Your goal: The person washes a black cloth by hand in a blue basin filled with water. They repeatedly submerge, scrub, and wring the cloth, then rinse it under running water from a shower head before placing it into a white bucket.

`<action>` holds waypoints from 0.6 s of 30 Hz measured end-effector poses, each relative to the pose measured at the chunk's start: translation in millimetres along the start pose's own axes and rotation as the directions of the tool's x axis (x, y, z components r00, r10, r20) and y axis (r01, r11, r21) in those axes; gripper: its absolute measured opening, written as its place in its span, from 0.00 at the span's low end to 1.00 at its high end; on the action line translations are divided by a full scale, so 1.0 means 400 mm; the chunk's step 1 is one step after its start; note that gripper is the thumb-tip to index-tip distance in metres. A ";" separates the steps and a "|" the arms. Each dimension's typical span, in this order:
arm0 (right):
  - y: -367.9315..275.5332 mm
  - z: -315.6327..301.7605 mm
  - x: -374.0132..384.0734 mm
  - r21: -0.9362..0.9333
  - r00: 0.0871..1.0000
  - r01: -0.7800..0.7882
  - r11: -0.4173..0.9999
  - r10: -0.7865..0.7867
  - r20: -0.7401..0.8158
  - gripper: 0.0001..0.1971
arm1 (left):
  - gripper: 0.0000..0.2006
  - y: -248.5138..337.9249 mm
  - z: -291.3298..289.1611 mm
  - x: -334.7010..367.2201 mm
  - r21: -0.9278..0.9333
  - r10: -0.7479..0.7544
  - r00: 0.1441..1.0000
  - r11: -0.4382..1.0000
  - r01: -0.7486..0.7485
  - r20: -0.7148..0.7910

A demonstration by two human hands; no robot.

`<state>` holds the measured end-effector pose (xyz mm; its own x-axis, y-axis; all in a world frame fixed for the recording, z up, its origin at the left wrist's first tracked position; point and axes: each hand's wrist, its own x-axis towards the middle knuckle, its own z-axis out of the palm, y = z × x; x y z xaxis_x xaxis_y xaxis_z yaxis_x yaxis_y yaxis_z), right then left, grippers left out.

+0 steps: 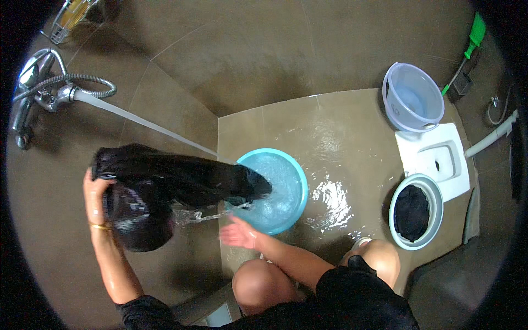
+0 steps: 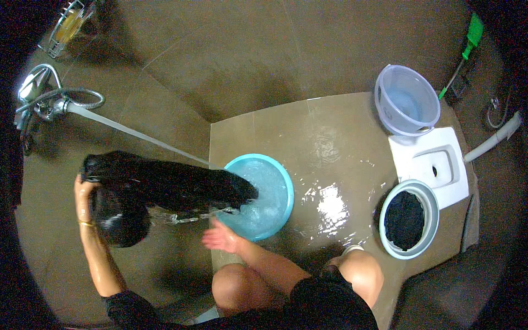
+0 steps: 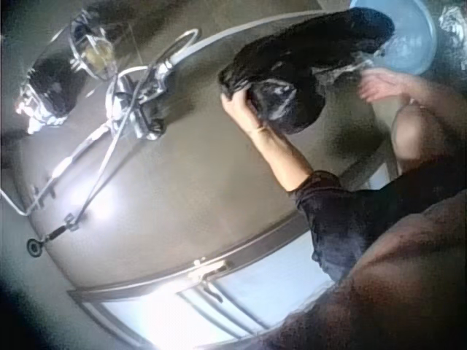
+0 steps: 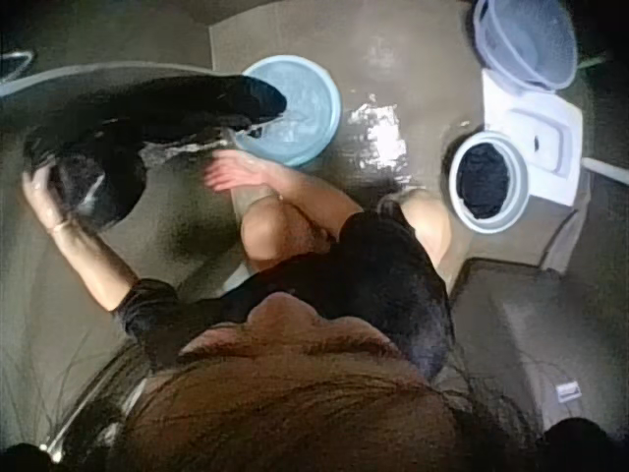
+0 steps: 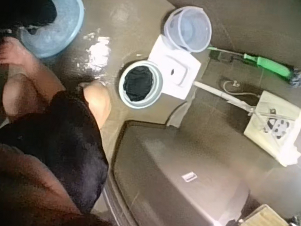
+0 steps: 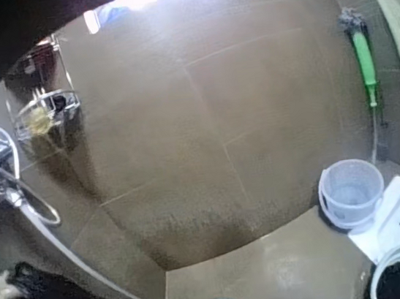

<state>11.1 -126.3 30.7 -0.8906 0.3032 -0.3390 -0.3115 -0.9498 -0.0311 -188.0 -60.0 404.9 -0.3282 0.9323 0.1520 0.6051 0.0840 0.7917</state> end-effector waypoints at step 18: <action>-0.502 0.465 -0.379 0.270 0.540 0.673 0.688 -0.707 0.456 0.20 | 0.51 -0.137 0.264 -0.229 0.104 0.186 0.950 0.971 -0.217 0.250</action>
<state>147.0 32.9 263.3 -0.4121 0.8709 0.2678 -0.9034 -0.4288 0.0043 -114.5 -112.6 284.9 -0.0187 0.9894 0.1437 0.7342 -0.0839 0.6737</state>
